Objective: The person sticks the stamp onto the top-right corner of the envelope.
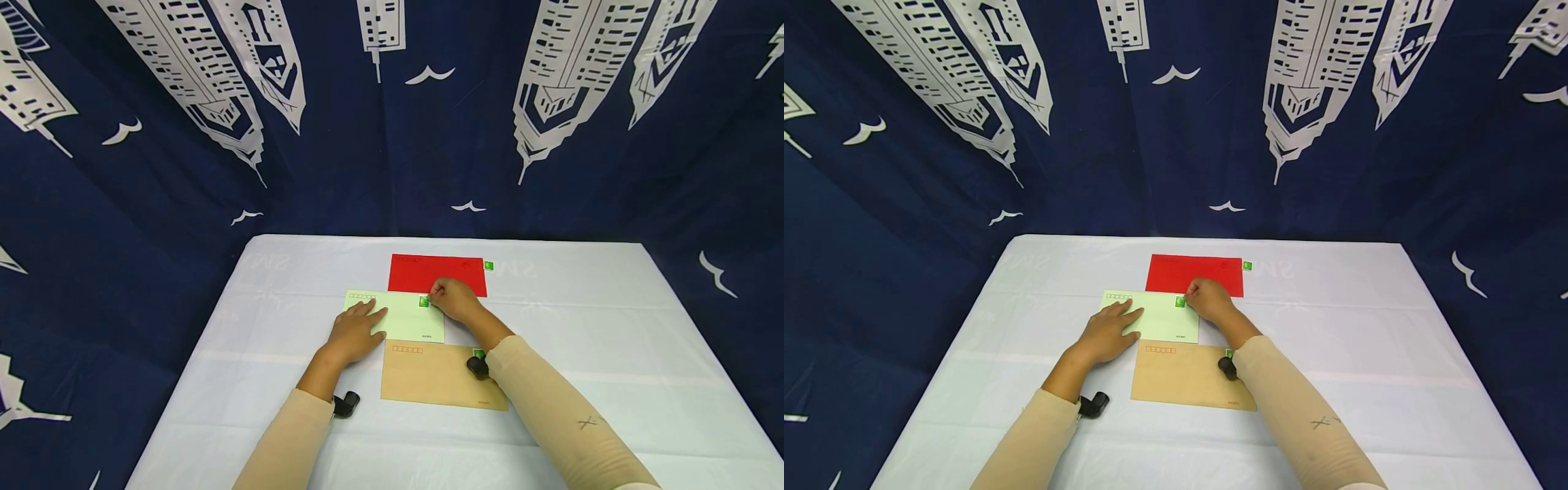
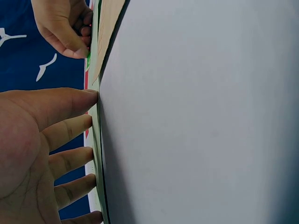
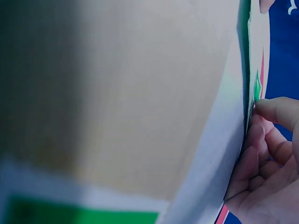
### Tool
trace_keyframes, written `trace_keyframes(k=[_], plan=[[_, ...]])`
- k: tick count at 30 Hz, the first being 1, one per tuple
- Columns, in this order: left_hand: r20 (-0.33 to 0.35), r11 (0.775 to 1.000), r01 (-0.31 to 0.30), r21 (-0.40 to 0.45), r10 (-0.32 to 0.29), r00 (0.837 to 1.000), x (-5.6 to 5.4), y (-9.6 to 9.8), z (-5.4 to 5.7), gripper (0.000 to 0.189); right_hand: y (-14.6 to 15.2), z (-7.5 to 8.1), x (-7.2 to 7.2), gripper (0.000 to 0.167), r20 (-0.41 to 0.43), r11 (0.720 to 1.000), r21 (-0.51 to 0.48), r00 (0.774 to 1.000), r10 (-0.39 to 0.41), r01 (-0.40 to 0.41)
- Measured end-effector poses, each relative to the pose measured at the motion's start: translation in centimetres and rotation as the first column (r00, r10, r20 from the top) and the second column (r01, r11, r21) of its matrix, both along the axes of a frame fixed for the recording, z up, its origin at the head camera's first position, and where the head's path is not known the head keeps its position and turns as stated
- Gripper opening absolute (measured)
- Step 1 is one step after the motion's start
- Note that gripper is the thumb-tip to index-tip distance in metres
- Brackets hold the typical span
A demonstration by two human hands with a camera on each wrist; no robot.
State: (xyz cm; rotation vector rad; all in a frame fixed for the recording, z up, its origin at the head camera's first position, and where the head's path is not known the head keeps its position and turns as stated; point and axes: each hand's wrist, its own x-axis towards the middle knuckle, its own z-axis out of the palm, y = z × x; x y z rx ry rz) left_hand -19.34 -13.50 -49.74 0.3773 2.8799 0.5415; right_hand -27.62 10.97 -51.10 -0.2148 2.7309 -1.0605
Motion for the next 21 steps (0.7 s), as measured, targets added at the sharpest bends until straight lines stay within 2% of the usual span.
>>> trace_keyframes(k=[21], plan=[[0.003, 1.000, 0.002, 0.004, -0.002, 1.000, 0.07, 0.01, 0.12, 0.054, -0.14, 0.11, 0.08, 0.010, -0.011, 1.000, 0.010, 1.000, -0.010, 0.010]])
